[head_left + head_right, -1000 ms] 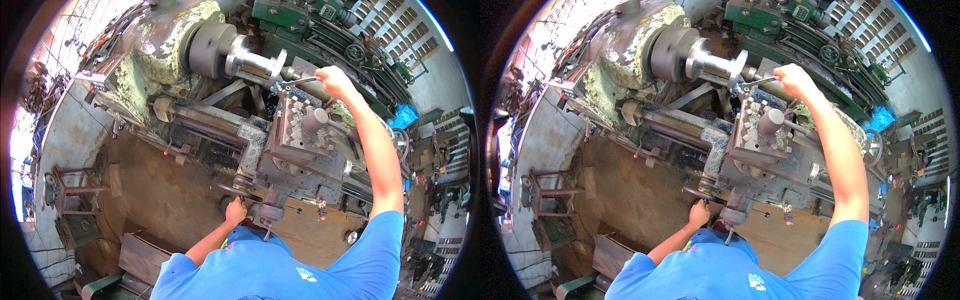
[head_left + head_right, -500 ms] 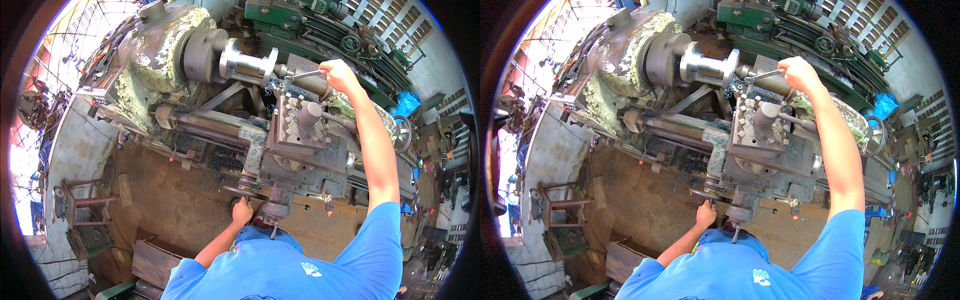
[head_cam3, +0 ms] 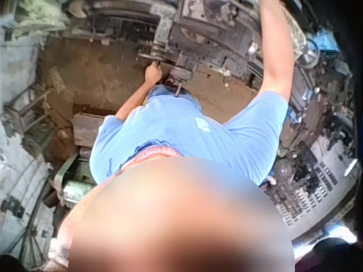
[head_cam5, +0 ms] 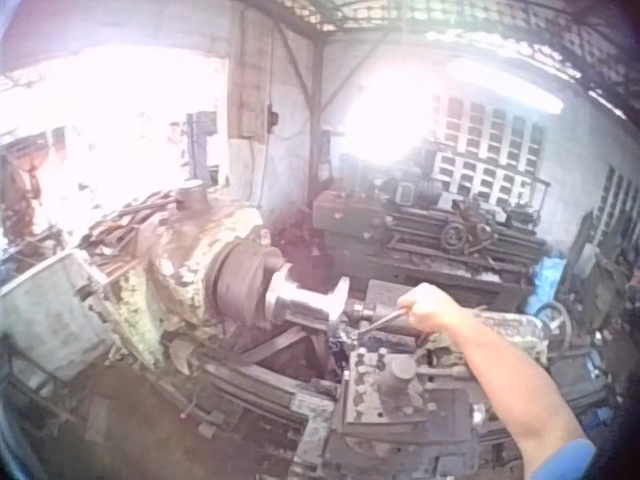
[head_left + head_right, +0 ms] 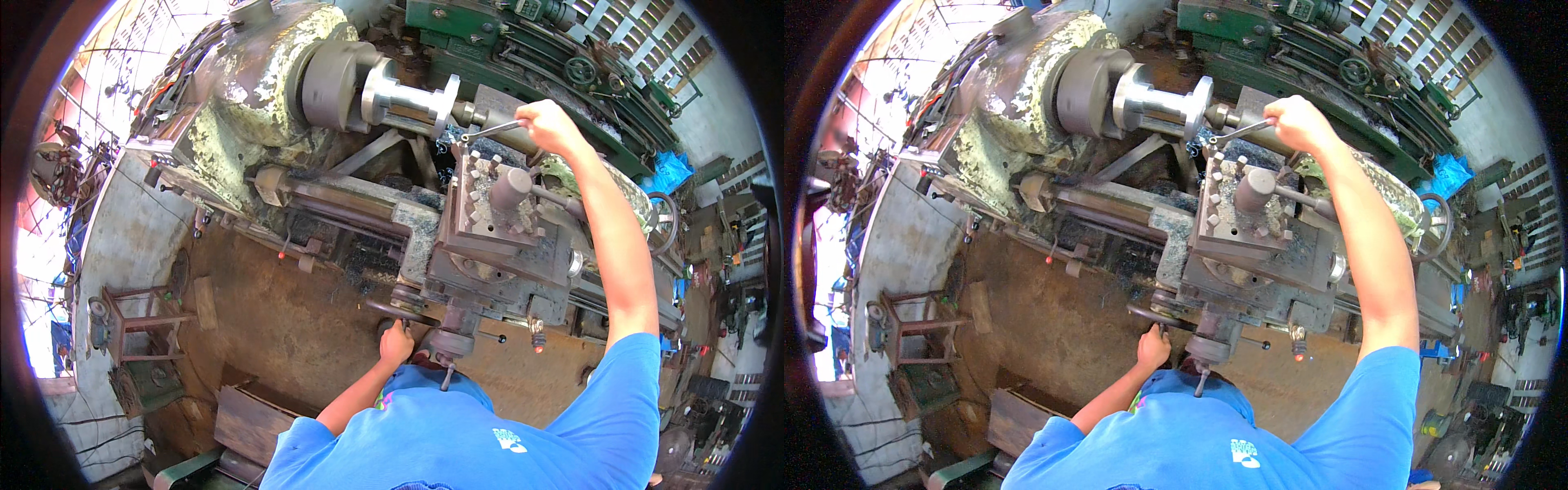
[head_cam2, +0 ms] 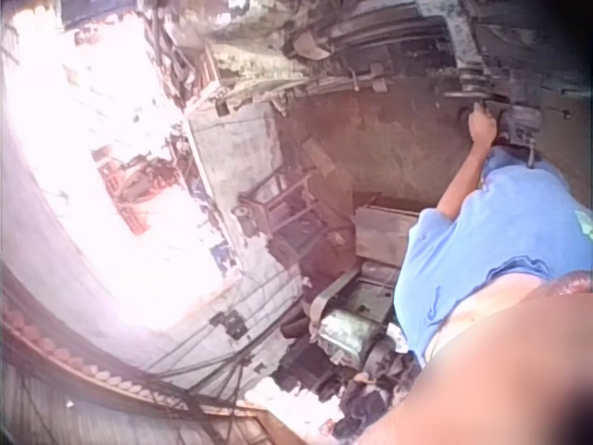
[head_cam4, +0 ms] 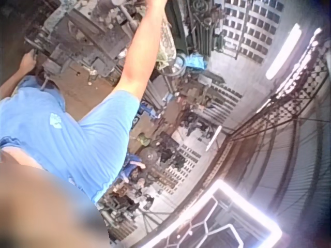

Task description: The person operates a metal lathe in a workshop, adjusting the tool post and carriage while a cylindrical metal workpiece rotates. They use a wrench to tighten a component on the lathe and repeatedly move the tool along the workpiece. The person also briefly interacts with another worker who hands them a piece of paper.

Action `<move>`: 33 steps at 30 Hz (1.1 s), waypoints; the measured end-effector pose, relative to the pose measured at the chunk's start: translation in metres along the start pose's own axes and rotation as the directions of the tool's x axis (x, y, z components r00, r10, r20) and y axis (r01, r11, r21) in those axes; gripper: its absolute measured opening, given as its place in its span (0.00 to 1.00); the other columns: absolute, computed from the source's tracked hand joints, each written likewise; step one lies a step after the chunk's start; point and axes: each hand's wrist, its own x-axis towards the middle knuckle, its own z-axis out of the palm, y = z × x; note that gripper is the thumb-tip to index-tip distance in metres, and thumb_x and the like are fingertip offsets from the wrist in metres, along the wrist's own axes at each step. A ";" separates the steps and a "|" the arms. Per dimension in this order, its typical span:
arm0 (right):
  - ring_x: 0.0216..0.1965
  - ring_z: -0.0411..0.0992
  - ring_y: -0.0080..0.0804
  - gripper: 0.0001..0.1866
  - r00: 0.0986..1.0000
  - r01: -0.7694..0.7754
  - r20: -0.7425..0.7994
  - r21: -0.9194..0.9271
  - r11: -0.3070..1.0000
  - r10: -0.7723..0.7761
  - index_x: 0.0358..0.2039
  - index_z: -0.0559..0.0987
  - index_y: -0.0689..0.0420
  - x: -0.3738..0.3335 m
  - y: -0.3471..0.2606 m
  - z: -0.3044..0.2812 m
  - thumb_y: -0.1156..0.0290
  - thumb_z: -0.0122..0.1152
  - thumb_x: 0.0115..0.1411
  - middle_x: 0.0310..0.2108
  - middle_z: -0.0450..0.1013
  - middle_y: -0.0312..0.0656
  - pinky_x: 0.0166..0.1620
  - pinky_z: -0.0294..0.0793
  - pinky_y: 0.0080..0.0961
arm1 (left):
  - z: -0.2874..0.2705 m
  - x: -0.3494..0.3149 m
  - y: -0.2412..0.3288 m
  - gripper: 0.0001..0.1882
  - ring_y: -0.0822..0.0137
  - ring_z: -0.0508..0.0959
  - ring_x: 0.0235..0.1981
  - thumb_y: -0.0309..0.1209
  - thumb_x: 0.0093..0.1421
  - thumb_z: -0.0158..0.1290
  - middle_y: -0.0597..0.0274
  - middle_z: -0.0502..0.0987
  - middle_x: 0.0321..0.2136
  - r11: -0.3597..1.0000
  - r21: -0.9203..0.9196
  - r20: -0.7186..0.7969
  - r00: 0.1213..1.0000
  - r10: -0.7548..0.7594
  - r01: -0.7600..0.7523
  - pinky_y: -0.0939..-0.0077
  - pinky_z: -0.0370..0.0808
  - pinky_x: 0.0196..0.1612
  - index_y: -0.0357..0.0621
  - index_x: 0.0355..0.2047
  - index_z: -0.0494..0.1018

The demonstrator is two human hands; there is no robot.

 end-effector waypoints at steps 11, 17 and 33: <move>0.35 0.76 0.51 0.08 0.979 -0.066 -0.192 0.046 0.997 0.074 0.29 0.81 0.58 0.009 0.004 0.007 0.74 0.53 0.51 0.31 0.77 0.52 0.39 0.75 0.39 | 0.004 0.002 -0.003 0.14 0.35 0.77 0.37 0.35 0.60 0.50 0.34 0.77 0.32 1.000 0.016 -0.007 1.000 -0.009 0.009 0.44 0.72 0.43 0.37 0.40 0.70; 0.37 0.76 0.50 0.08 0.994 -0.070 0.080 -0.096 0.993 0.078 0.30 0.82 0.57 -0.005 -0.004 0.001 0.73 0.55 0.52 0.32 0.77 0.51 0.40 0.75 0.40 | 0.000 -0.002 0.003 0.14 0.34 0.76 0.38 0.35 0.60 0.50 0.34 0.77 0.32 0.999 -0.025 -0.030 0.999 0.022 -0.023 0.44 0.72 0.43 0.36 0.38 0.70; 0.37 0.76 0.50 0.09 0.992 -0.125 0.008 -0.074 0.989 0.126 0.31 0.82 0.57 -0.004 -0.002 0.009 0.73 0.55 0.52 0.32 0.78 0.52 0.41 0.75 0.40 | -0.003 -0.003 0.006 0.14 0.35 0.76 0.39 0.35 0.60 0.51 0.33 0.77 0.32 1.000 0.008 -0.016 1.000 -0.019 0.020 0.44 0.71 0.44 0.36 0.38 0.70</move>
